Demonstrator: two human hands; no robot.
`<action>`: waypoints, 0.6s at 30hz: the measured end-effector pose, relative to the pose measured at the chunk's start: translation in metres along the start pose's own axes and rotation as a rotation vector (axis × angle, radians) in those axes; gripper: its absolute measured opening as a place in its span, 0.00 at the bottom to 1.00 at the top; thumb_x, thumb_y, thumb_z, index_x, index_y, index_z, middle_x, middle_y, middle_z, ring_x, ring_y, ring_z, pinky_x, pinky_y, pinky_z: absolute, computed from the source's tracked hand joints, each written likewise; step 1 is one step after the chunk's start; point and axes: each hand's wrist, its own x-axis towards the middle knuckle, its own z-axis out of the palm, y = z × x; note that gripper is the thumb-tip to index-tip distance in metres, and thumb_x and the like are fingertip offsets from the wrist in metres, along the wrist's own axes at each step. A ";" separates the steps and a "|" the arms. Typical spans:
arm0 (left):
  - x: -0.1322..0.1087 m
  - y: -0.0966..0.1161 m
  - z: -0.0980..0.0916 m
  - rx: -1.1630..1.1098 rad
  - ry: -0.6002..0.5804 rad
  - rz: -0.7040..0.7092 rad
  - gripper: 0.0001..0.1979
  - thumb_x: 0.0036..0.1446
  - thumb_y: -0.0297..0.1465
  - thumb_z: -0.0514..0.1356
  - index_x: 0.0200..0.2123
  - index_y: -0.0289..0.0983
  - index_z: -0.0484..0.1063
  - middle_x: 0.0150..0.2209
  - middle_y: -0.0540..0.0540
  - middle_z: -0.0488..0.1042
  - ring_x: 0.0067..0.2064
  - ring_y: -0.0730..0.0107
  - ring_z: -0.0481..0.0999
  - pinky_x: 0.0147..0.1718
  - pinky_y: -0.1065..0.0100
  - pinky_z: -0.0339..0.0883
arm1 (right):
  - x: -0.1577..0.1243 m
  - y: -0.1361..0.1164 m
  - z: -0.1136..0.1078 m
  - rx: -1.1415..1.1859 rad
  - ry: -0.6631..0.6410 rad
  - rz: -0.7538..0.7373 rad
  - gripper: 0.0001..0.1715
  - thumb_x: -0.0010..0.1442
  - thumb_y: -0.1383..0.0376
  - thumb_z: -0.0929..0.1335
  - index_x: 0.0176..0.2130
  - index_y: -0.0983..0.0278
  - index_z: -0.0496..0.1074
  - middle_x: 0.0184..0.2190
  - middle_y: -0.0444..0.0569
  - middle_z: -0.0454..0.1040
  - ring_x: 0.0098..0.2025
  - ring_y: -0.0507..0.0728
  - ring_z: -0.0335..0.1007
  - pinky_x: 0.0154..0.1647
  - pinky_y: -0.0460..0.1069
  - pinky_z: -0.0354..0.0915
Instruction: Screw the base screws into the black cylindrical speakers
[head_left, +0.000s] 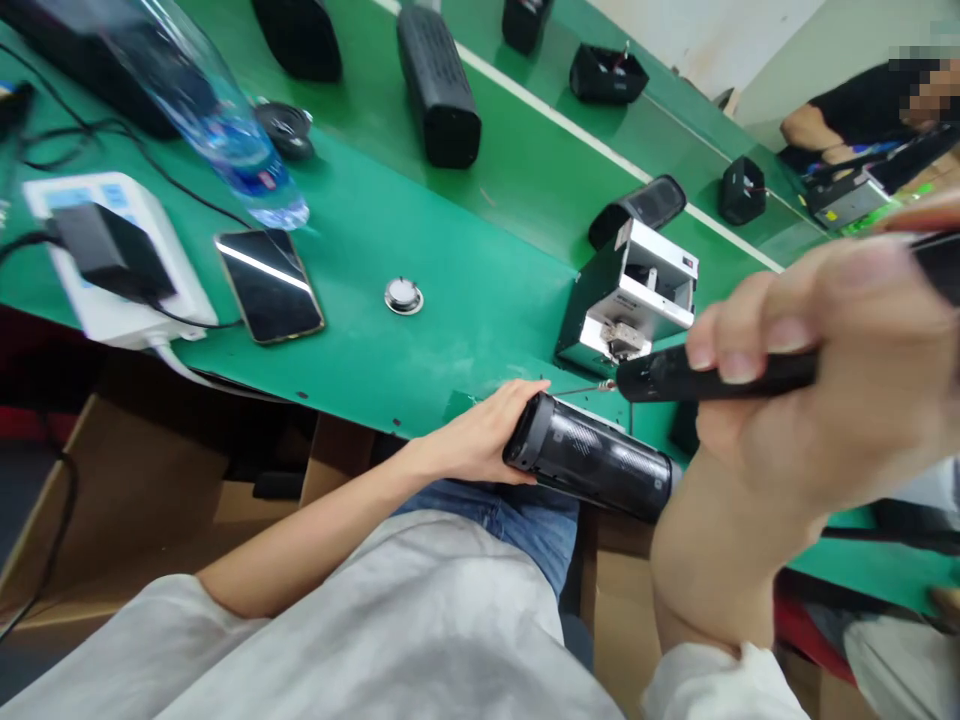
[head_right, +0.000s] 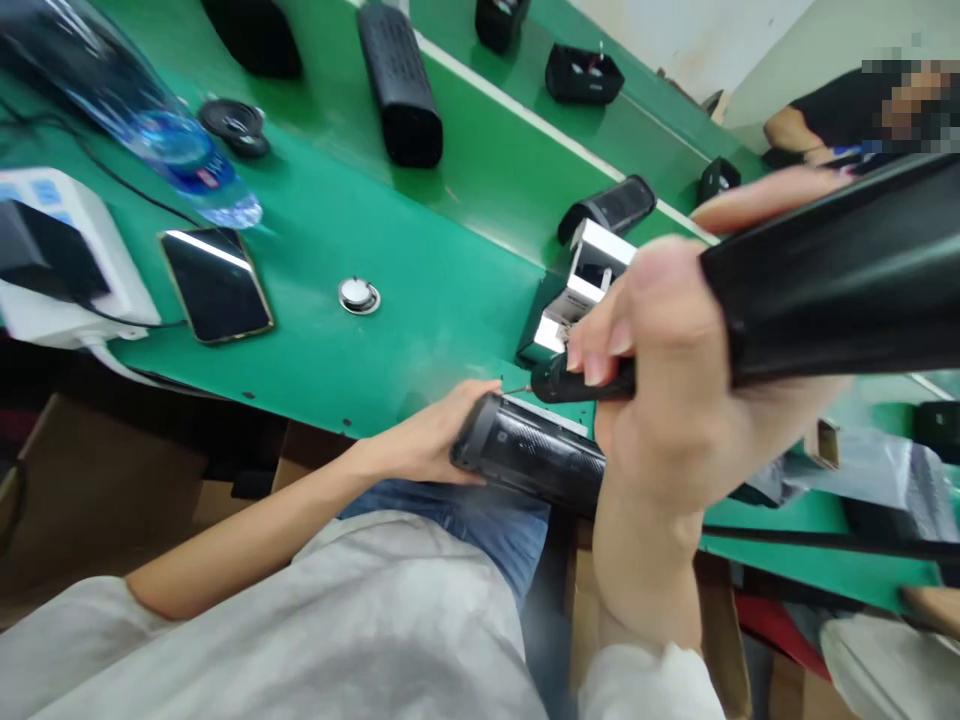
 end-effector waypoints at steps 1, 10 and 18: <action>0.000 -0.002 0.003 -0.019 0.008 0.001 0.65 0.54 0.42 0.83 0.82 0.45 0.47 0.77 0.27 0.61 0.78 0.29 0.67 0.75 0.32 0.67 | -0.006 0.004 0.006 0.043 0.010 -0.016 0.10 0.63 0.69 0.74 0.43 0.58 0.73 0.23 0.36 0.61 0.19 0.50 0.57 0.19 0.51 0.60; 0.007 -0.027 0.018 -0.085 0.070 0.078 0.69 0.38 0.50 0.89 0.75 0.41 0.57 0.67 0.27 0.71 0.66 0.29 0.77 0.68 0.37 0.74 | -0.027 0.030 0.008 0.135 -0.072 0.088 0.18 0.62 0.71 0.80 0.43 0.59 0.71 0.24 0.37 0.69 0.19 0.52 0.61 0.22 0.52 0.62; 0.007 -0.027 0.016 -0.068 0.063 0.076 0.70 0.39 0.52 0.88 0.77 0.42 0.55 0.67 0.26 0.72 0.67 0.29 0.77 0.67 0.37 0.74 | -0.030 0.033 0.009 0.145 -0.049 0.072 0.18 0.60 0.70 0.81 0.42 0.59 0.73 0.26 0.39 0.71 0.20 0.53 0.62 0.21 0.53 0.63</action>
